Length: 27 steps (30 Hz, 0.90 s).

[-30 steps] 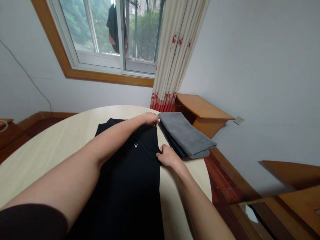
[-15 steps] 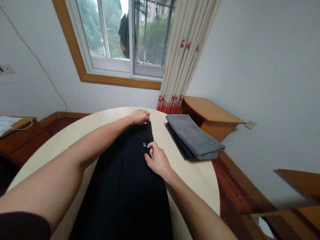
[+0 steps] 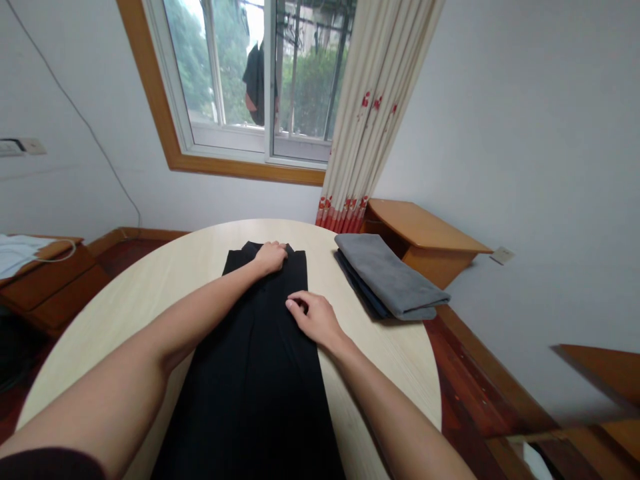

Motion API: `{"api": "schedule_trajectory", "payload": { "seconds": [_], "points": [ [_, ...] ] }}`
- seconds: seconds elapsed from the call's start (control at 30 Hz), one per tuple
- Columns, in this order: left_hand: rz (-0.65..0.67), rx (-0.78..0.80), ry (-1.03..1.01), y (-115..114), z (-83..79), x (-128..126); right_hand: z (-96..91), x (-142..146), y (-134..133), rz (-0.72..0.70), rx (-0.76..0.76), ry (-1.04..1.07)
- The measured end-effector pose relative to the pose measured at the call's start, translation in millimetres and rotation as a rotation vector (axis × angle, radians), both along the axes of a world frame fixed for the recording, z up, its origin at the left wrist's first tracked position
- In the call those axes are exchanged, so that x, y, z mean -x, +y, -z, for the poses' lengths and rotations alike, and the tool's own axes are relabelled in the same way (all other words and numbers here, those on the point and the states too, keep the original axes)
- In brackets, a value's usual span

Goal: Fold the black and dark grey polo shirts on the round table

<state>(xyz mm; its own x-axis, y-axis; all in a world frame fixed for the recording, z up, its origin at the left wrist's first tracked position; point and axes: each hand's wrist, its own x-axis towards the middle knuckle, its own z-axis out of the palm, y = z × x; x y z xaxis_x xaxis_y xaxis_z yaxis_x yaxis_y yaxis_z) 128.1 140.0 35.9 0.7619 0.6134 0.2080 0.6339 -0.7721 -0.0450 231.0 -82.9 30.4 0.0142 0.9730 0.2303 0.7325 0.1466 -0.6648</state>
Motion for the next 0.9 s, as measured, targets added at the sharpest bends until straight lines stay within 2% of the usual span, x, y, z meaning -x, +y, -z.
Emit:
{"api": "schedule_trajectory", "payload": {
  "seconds": [0.1,0.2,0.27,0.37,0.57,0.9],
  "points": [
    [-0.066,0.015,-0.095,-30,8.7,-1,-0.4,-8,-1,0.041,-0.045,-0.214],
    [-0.073,0.174,-0.068,-56,26.4,0,8.8,-7,0,-0.015,0.09,-0.349],
    [-0.085,0.258,-0.025,-64,37.4,0,15.1,-3,2,-0.027,0.161,-0.391],
    [-0.103,0.282,-0.021,-62,45.7,1,17.7,3,2,-0.005,0.203,-0.414],
    [-0.126,0.303,0.006,-26,43.4,-5,8.6,10,-5,-0.011,0.172,-0.418],
    [-0.181,0.298,0.106,78,40.0,-21,13.8,4,1,-0.083,0.264,-0.363]
  ]
}}
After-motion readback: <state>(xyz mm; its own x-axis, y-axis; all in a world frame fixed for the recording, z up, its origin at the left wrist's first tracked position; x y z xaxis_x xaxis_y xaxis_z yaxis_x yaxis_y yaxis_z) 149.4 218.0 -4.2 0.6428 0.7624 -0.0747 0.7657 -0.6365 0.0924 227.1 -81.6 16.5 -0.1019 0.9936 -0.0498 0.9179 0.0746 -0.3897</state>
